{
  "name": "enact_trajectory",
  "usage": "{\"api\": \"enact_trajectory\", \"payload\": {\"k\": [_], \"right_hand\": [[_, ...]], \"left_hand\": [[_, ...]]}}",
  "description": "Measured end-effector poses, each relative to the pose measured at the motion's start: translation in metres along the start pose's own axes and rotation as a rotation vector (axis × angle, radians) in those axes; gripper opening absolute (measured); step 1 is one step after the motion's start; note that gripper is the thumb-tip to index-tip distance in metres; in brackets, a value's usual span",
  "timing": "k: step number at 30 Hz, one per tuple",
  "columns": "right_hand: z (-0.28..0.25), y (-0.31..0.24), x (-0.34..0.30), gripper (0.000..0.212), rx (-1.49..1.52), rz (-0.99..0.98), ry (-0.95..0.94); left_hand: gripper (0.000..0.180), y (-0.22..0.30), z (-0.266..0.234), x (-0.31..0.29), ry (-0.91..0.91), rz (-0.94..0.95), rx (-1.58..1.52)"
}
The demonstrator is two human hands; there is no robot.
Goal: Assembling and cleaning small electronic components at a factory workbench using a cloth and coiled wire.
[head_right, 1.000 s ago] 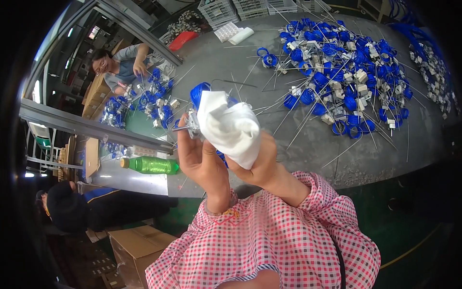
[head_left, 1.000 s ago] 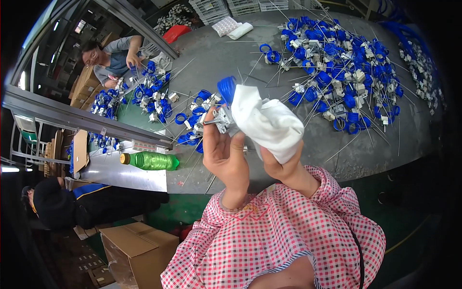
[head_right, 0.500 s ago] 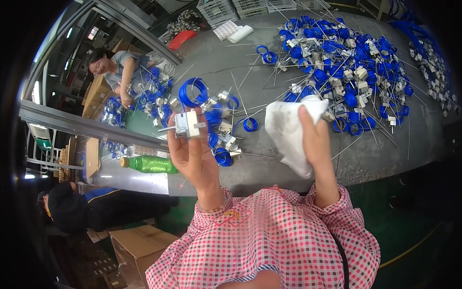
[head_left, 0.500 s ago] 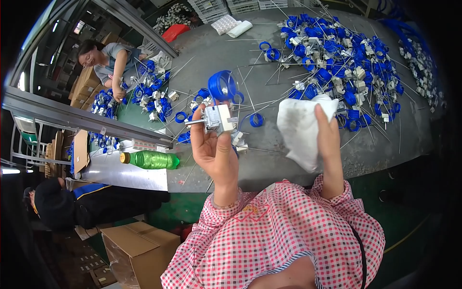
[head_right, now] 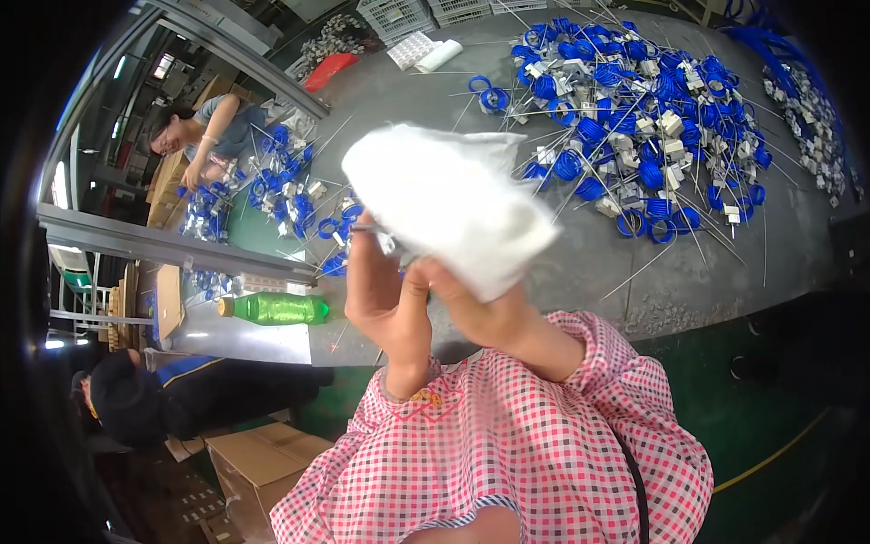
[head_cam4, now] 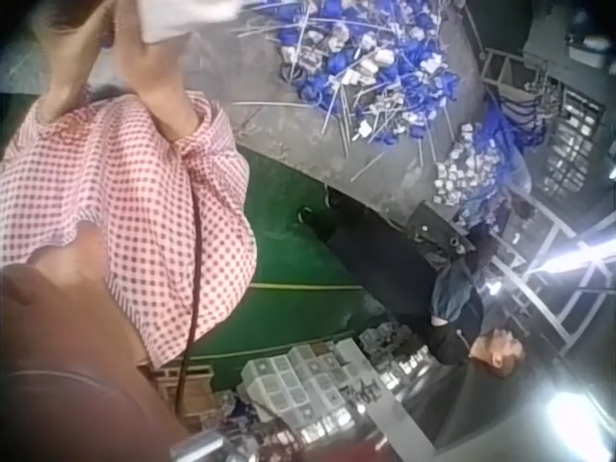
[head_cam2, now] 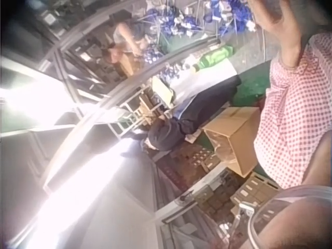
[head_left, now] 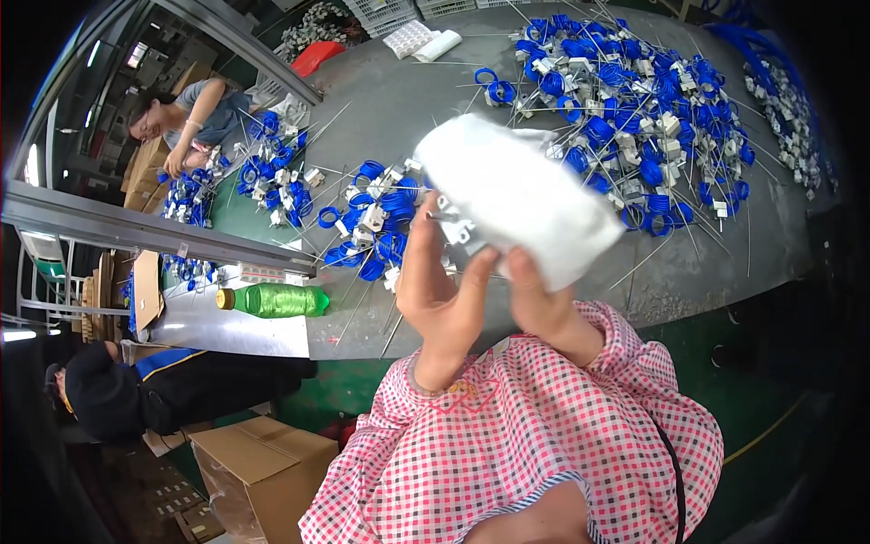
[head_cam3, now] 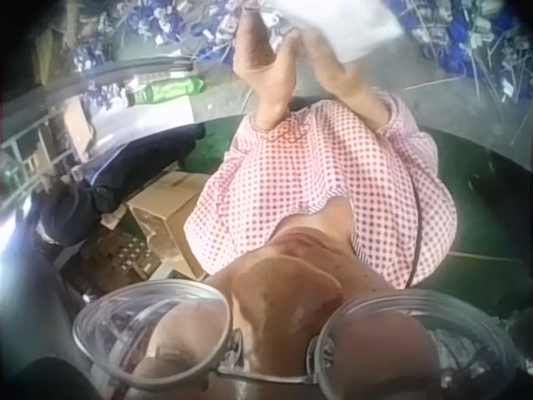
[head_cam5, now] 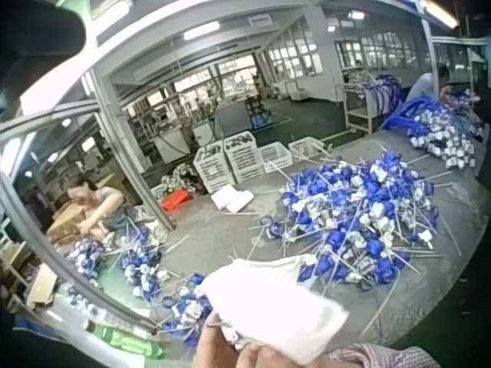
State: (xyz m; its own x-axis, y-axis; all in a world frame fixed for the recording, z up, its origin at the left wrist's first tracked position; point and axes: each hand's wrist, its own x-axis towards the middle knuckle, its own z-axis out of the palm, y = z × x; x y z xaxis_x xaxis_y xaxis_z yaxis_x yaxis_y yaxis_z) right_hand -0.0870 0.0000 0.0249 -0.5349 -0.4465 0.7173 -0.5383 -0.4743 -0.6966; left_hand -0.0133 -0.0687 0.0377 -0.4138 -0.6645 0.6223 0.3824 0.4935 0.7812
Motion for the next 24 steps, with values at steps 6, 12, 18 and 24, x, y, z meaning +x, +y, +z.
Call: {"api": "enact_trajectory", "payload": {"k": [6,12,18,24], "right_hand": [[0.01,0.004,-0.013,0.032,0.096,-0.036,0.031],[0.002,-0.003,-0.002,0.044,0.866,0.768,0.546],[-0.01,-0.014,0.032,0.037,0.717,0.426,0.753],[0.011,-0.001,0.024,0.038,0.084,0.101,0.564]], "left_hand": [[0.055,-0.011,-0.013,0.009,0.119,-0.187,0.11],[0.049,-0.007,-0.021,0.031,0.172,-0.205,-0.175],[0.052,-0.01,-0.021,0.019,0.142,-0.18,-0.305],[0.058,-0.001,-0.008,0.009,0.054,-0.12,-0.357]]}}
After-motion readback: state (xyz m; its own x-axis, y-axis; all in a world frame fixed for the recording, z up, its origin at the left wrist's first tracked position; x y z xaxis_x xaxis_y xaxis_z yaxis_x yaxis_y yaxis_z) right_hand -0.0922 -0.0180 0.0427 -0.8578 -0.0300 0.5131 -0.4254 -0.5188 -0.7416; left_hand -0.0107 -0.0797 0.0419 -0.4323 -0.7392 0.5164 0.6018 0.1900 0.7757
